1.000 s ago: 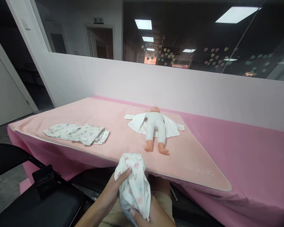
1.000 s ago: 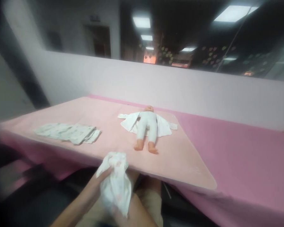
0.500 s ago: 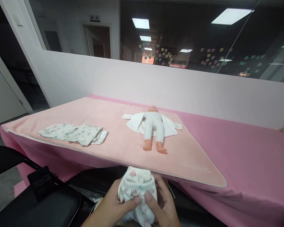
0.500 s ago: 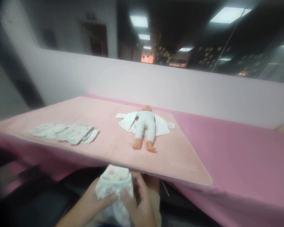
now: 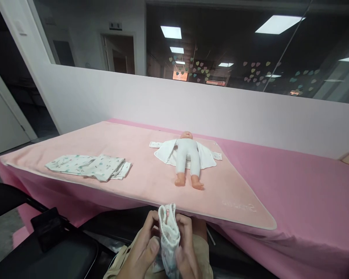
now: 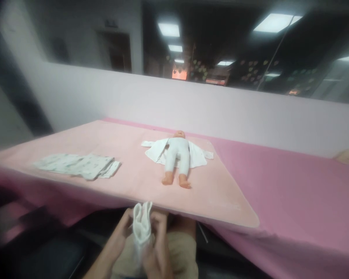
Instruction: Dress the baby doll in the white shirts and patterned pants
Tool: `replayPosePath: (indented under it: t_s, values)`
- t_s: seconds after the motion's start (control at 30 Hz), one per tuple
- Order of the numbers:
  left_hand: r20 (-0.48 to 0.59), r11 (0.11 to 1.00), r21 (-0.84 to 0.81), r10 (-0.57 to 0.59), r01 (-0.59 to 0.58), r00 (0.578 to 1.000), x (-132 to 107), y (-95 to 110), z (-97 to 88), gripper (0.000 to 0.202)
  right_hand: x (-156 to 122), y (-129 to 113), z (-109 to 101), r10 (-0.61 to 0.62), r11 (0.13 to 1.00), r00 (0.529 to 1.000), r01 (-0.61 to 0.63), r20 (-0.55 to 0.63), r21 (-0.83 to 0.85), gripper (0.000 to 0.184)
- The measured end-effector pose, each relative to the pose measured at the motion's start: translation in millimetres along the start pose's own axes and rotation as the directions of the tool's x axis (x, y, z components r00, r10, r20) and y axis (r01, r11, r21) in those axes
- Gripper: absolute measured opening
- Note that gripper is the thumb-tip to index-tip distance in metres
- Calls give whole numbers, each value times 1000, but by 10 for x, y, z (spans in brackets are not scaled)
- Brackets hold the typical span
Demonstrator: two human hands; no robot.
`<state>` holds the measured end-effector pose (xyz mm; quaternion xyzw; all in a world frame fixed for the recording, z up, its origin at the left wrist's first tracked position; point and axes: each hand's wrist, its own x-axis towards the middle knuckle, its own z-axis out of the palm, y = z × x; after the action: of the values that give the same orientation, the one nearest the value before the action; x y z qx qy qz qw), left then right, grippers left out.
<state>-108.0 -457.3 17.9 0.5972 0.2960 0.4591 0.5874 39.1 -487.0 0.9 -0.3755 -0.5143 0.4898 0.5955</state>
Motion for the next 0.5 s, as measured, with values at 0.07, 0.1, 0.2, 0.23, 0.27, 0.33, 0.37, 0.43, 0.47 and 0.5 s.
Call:
replayPosePath:
  t_s: [0.07, 0.1, 0.2, 0.23, 0.27, 0.33, 0.37, 0.43, 0.47, 0.5]
  values:
    - [-34, 998, -43, 54, -55, 998, 8, 26, -15, 51, 13, -35, -52, 74, 995, 997, -74, 3, 60, 71]
    - [-37, 995, -64, 72, -74, 997, 14, 44, -20, 50, 9, -68, -64, 114, 990, 994, -113, -6, 80, 71]
    - [53, 995, -88, 54, -49, 997, 24, 99, -22, 52, -33, -171, -46, 153, 988, 985, -152, -86, 10, 76]
    - [76, 996, -82, 32, -26, 997, 23, 104, -19, 51, -51, -192, -32, 132, 990, 986, -137, -105, -38, 75]
    - [83, 997, -75, 12, -6, 996, 21, 96, -16, 49, -67, -200, -20, 102, 991, 988, -111, -116, -77, 72]
    - [48, 998, -57, 1, 1, 999, 13, 41, -15, 43, -89, -181, -19, 47, 992, 991, -61, -123, -110, 62]
    - [19, 999, -43, 15, -14, 1000, 11, 0, -20, 40, -93, -159, -31, 28, 993, 991, -42, -130, -111, 56]
    - [-5, 998, 10, 67, -67, 998, 15, -81, -41, 35, -89, -110, -80, -7, 993, 987, -12, -161, -119, 47]
    - [-5, 994, 44, 100, -100, 995, 23, -111, -53, 34, -82, -92, -112, -25, 992, 984, 2, -176, -130, 44]
    - [2, 987, 76, 142, -141, 990, 34, -127, -62, 33, -73, -81, -147, -53, 988, 981, 24, -187, -151, 40]
